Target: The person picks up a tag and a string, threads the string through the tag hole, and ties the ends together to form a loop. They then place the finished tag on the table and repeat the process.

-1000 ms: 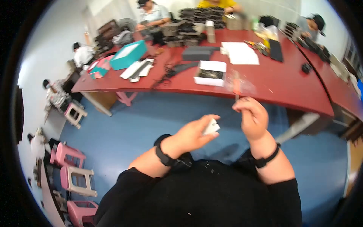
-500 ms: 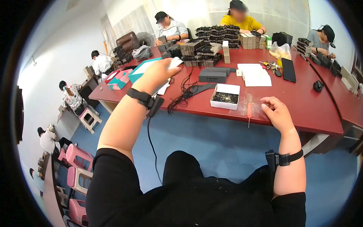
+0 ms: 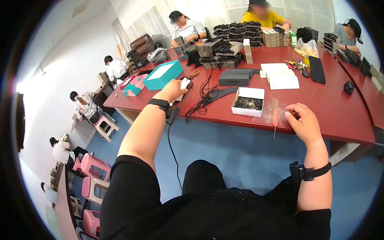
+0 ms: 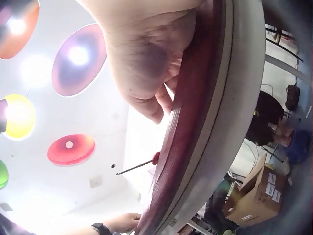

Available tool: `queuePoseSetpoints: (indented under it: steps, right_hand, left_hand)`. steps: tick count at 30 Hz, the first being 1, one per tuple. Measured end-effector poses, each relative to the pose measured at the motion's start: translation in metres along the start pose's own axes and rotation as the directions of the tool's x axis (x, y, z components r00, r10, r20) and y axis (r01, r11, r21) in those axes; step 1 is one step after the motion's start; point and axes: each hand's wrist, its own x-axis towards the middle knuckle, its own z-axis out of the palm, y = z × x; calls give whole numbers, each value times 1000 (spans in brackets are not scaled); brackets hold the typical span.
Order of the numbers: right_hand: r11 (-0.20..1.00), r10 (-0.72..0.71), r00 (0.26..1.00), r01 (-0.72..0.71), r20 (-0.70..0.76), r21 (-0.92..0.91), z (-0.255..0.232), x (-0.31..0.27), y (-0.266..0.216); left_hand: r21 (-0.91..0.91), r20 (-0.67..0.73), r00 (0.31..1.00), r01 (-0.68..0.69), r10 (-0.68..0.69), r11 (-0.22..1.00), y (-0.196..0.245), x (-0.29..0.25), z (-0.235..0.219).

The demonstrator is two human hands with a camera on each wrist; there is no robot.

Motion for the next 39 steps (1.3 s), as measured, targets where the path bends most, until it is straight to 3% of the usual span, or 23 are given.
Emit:
queuePoseSetpoints:
  steps: [2, 4, 6, 7, 8, 10, 14, 15, 16, 17, 18, 20, 22, 24, 26, 28, 30, 31, 32, 34, 39]
  right_hand:
    - [1000, 9, 1000, -9, 1, 1, 0, -1, -2]
    - [1000, 19, 1000, -19, 0, -1, -2, 0, -3]
    - [1000, 5, 1000, -5, 20, 21, -3, 0, -2]
    - [1000, 11, 1000, -11, 21, 25, -4, 0, -2]
    - [999, 20, 1000, -20, 23, 29, -4, 0, -3]
    - [999, 23, 999, -24, 32, 38, -2, 1, -5]
    - [998, 53, 998, -54, 42, 38, -4, 1, -6]
    - [997, 48, 998, -50, 37, 52, -4, 0, -6]
    - [997, 52, 998, -54, 35, 51, -4, 0, -6]
    - [997, 54, 998, -56, 39, 57, -5, 0, -7]
    - [996, 56, 998, -58, 42, 62, -5, 0, -6]
    - [996, 43, 998, -46, 39, 73, -4, 1, -3]
    - [997, 27, 999, -29, 30, 76, -4, 1, 0]
    - [998, -1, 1000, -1, 29, 55, -4, 0, -1]
    - [1000, -2, 999, 1, 38, 27, -4, 1, -1]
    - [996, 68, 996, -71, 53, 60, -3, 2, -2]
    - [997, 59, 997, -61, 44, 44, -3, 1, -2]
    - [998, 56, 998, -57, 35, 32, -4, 0, -1]
    - [998, 58, 998, -58, 25, 25, -5, 0, 0]
    - [999, 22, 1000, -22, 21, 25, -5, -2, 1]
    - [998, 42, 998, -44, 55, 51, -7, -1, 0]
  left_hand:
    - [127, -206, 978, 1, 25, 992, 0, -1, 17]
    - [189, -185, 983, 22, 14, 982, 4, -4, 12]
    - [123, -127, 989, 85, -70, 989, -16, 0, 8]
    - [221, -191, 981, 6, 37, 975, -26, -6, 10]
    - [225, -186, 982, 7, 36, 974, -31, -5, 12]
    - [230, -112, 992, 88, -64, 969, -38, -8, 14]
    - [66, -196, 966, 183, -167, 981, -41, -4, 17]
    - [-112, -162, 948, 257, -273, 960, -32, -6, 8]
    - [-110, -161, 950, 253, -269, 961, -31, -6, 8]
    - [-101, -366, 913, 154, -181, 983, -32, -6, 8]
    - [-71, -555, 827, 57, -86, 996, -32, -5, 8]
    - [-39, -560, 828, 19, -38, 999, -30, -3, 13]
    - [174, -313, 950, 65, -8, 983, -6, -19, 9]
    - [121, -321, 947, 33, 7, 992, 31, -24, -9]
    - [-84, -202, 954, -242, 222, 967, 61, -25, -16]
    - [-236, -44, 929, -366, 366, 900, 97, -28, -8]
    - [-83, -5, 887, -460, 461, 884, 114, -25, 10]
    - [8, 46, 922, -386, 385, 923, 121, -25, 14]
    - [8, 41, 918, -396, 396, 918, 122, -23, 12]
    - [-5, 109, 957, -270, 269, 963, 111, -19, 11]
    - [-110, 169, 939, -283, 298, 953, 65, -25, 1]
